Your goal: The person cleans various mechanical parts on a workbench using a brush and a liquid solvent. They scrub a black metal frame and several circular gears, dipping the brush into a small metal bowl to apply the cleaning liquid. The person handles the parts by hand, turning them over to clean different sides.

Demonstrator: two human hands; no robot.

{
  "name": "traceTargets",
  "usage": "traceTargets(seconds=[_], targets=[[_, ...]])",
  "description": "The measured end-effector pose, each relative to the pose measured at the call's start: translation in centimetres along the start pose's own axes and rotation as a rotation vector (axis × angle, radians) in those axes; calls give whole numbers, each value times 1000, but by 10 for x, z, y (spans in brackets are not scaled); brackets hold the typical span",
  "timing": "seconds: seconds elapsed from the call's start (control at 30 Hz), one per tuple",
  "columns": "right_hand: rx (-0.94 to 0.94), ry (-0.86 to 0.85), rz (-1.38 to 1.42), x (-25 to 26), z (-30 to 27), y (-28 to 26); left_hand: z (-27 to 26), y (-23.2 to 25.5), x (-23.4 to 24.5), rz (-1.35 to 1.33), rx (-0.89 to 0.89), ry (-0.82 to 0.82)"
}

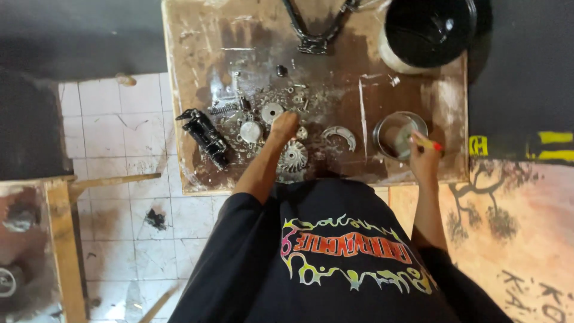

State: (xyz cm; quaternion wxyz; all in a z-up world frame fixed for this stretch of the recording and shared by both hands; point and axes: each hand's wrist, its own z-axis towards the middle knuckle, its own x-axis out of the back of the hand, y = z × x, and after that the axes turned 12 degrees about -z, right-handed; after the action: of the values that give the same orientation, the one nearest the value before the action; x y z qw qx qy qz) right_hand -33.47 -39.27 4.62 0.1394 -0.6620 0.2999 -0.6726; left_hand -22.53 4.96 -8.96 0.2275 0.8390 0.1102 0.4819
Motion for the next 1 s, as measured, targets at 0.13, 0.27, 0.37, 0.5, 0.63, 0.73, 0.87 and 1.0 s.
traceTargets(seconds=[0.13, 0.27, 0.37, 0.5, 0.63, 0.73, 0.87, 1.0], targets=[[-55, 94, -43, -19, 11, -15, -23, -16, 10, -31, -160, 10], [-57, -167, -355, -35, 14, -1, -80, 0, 45, -525, -81, 325], [97, 17, -167, -41, 20, 20, -119, 26, 68, -1017, 3, 475], [-392, 217, 741, -15, 29, -28, -104, -27, -6, -1966, 309, 403], [-576, 63, 1686, 7, 23, -90, -172, 110, 89, -2540, -188, 235], [-538, -36, 1761, 19, 19, -172, -187, 170, 146, -2613, -614, -56], [469, 143, 658, 25, 2, -260, -169, 178, 150, -2507, -518, -218], [815, 307, 49, -8, -7, -302, -147, 192, 155, -2290, -222, 84]])
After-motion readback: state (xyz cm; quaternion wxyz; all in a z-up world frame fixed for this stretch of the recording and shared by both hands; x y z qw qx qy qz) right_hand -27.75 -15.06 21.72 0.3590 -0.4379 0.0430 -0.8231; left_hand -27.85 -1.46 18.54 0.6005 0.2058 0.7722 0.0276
